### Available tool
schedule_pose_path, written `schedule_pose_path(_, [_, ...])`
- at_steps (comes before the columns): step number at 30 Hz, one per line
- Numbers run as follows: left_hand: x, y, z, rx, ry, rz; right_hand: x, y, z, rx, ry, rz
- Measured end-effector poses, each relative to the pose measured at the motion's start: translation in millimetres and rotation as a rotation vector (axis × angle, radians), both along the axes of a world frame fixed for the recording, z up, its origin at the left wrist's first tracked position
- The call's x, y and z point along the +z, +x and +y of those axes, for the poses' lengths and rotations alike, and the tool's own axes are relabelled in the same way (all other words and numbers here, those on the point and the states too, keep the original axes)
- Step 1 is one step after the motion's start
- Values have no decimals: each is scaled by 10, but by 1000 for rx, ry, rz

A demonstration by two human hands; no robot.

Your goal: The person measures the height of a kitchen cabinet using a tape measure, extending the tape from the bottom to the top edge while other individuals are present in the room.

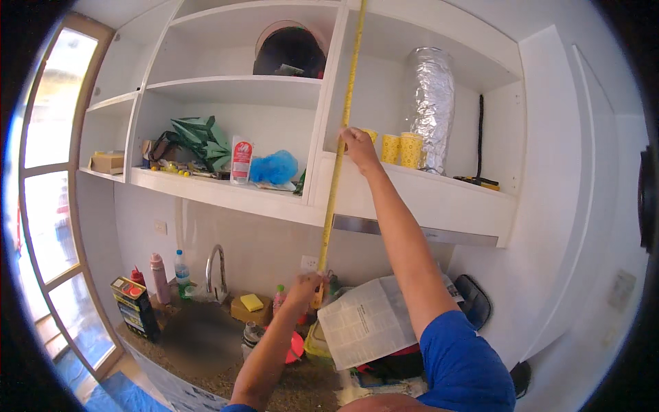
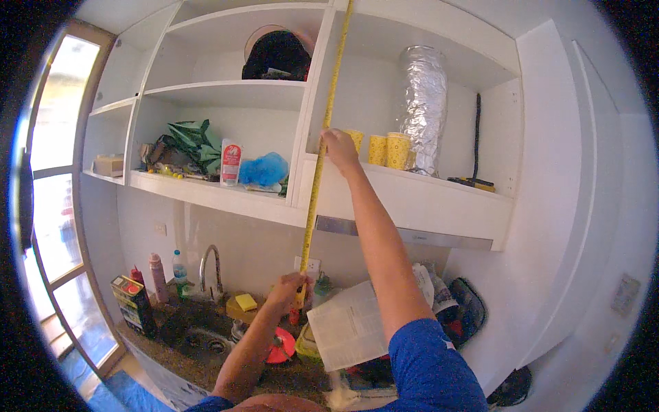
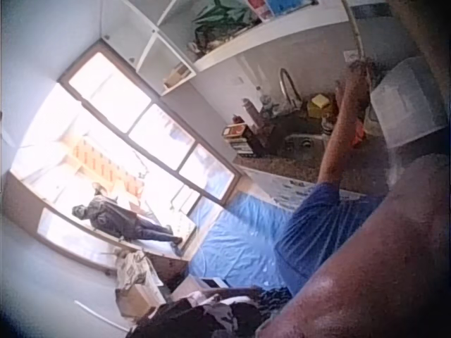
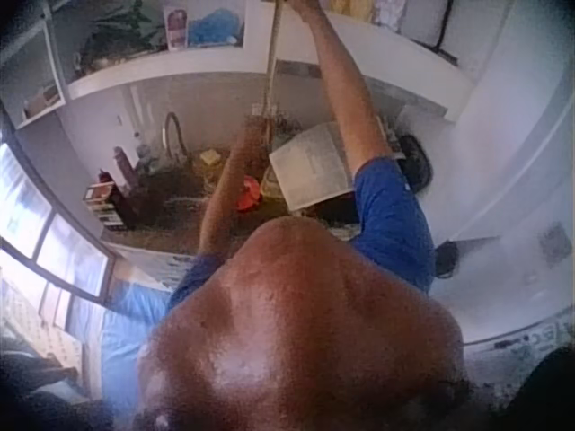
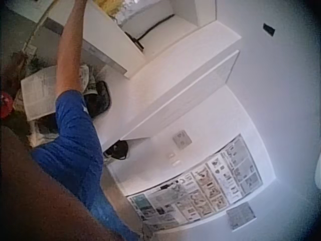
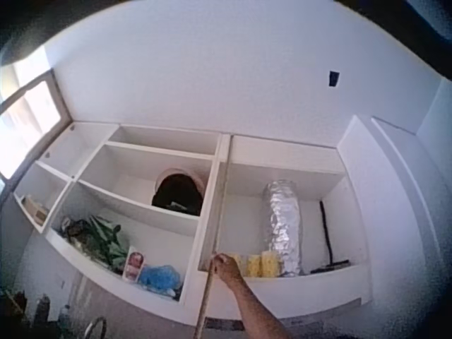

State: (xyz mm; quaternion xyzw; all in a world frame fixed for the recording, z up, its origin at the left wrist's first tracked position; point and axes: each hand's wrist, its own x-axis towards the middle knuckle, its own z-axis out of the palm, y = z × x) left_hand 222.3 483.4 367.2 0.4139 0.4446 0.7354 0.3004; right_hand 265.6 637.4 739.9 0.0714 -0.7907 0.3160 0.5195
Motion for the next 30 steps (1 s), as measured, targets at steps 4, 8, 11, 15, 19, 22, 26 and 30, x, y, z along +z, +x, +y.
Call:
schedule_pose_path(4, [-342, -49, 103, 21, 38, -81, 12, -32, 55, -148, 130, -64])
schedule_pose_path(8, [-294, -98, 172, 226, 100, 123, 22, -37, 138, -172, 111, -37])
schedule_pose_path(11, [-420, -385, 339, 235, 132, 98, 31, -77, 84, -126, 109, -31])
schedule_pose_path(15, [-255, -212, 188, 242, 100, 32, 0, 67, -14, -37, 146, -83])
schedule_pose_path(19, [-208, -179, 186, 223, 84, 18, -12, 36, 43, -49, 194, -83])
schedule_pose_path(22, [-153, -118, 152, 191, 104, 6, -23, 19, 85, -67, 202, -73])
schedule_pose_path(26, [-104, -46, 147, 167, 128, -43, -35, 23, 71, -6, 150, -73])
schedule_pose_path(30, [-173, -116, 157, 237, 100, 20, -34, 68, -84, 23, 121, -76])
